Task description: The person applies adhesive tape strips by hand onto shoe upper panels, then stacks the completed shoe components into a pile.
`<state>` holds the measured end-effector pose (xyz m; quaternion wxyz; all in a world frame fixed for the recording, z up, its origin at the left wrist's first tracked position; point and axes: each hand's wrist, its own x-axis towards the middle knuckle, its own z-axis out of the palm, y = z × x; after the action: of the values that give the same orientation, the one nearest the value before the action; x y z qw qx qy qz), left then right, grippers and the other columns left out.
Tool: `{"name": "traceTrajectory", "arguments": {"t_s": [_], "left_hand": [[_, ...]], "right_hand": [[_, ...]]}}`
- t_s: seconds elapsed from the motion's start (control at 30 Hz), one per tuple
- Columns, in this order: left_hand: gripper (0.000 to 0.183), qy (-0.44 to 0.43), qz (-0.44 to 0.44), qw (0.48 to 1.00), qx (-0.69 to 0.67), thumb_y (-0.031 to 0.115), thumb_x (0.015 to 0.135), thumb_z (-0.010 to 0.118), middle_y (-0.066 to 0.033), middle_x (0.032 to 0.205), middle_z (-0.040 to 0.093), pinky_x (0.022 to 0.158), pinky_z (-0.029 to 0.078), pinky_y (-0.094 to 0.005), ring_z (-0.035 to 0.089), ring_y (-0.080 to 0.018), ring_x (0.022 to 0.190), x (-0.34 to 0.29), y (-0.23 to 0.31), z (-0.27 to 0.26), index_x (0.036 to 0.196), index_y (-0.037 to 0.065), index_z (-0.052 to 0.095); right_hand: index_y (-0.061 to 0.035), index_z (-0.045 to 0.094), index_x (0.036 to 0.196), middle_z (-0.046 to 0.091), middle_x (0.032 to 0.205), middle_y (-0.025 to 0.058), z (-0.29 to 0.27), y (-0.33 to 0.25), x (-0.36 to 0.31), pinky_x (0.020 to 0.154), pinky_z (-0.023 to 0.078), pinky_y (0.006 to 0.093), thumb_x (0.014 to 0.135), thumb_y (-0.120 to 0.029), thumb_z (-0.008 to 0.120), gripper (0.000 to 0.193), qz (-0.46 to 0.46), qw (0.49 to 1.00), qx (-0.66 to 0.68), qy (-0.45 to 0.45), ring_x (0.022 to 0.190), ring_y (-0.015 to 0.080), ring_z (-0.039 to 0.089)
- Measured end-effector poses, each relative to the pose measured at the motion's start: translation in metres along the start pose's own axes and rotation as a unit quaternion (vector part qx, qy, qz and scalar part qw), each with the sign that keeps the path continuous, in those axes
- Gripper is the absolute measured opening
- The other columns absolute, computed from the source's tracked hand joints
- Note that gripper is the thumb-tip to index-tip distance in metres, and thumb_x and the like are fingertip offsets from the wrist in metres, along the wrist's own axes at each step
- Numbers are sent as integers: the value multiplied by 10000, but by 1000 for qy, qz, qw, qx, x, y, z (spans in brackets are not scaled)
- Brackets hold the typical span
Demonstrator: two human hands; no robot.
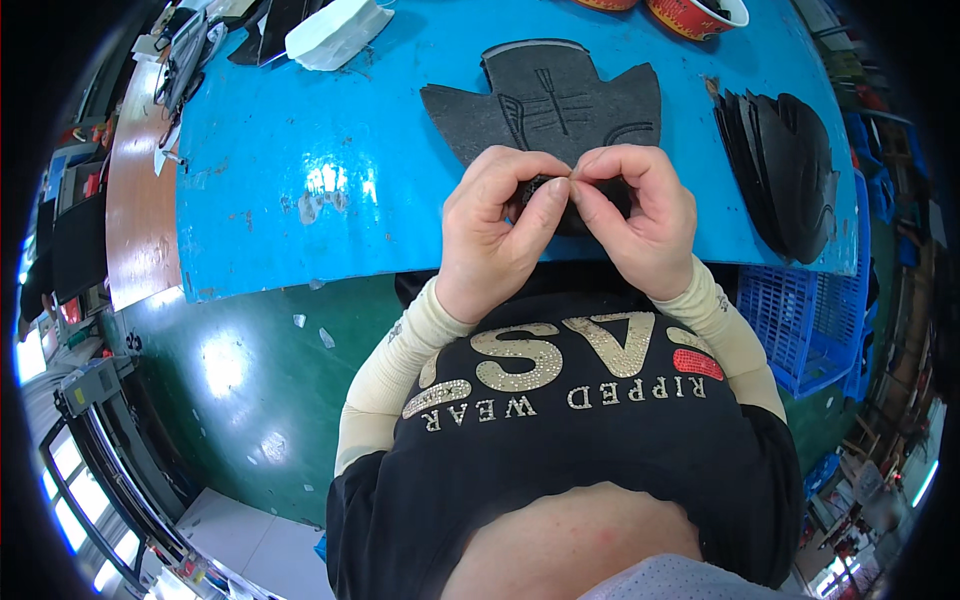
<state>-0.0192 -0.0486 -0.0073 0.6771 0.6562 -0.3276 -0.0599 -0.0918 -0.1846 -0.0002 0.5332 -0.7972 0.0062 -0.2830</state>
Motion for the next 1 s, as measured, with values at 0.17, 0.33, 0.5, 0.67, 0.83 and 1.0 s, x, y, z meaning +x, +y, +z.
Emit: {"name": "traceTrajectory", "arguments": {"t_s": [0.17,0.33,0.5,0.67,0.83,1.0], "left_hand": [[120,-26,-1,998,61,36,765,658,-33,738,553,510,383,-231,473,-114,588,3,9,-4,877,43,617],[91,-42,-34,995,83,25,754,643,-43,718,543,502,391,-245,475,-123,583,5,16,-7,836,39,605],[78,-53,-10,993,101,23,743,626,-54,706,531,497,396,-253,493,-151,582,9,16,-8,813,34,594],[84,-129,-16,987,96,28,731,619,-61,700,526,506,400,-254,506,-174,583,16,18,-17,808,31,586],[64,-113,7,991,72,-12,749,574,-60,736,532,590,407,-254,514,-159,656,26,10,-26,808,13,571],[59,-86,108,977,164,12,756,613,-90,723,531,540,423,-298,519,-229,605,36,3,-18,807,23,586]], "right_hand": [[-28,545,875,620,829,84,1,2,2,640,488,255,749,42,634,169,-100,994,-37,6,736,155,611],[-25,496,899,586,849,47,1,-4,0,642,466,234,797,37,584,149,17,998,52,-25,747,97,562],[-41,456,918,543,861,-4,-6,-10,8,678,434,194,837,3,560,138,181,954,227,-78,773,43,497],[-72,458,890,542,858,-6,-26,-12,20,688,429,188,821,14,577,162,313,867,354,-158,764,46,494],[-54,454,875,558,847,2,-44,3,46,688,441,200,828,6,579,146,144,971,169,-89,791,51,525],[-31,475,914,577,855,42,-46,31,70,711,449,221,825,-5,594,150,-6,974,-174,-144,777,103,560]]}}
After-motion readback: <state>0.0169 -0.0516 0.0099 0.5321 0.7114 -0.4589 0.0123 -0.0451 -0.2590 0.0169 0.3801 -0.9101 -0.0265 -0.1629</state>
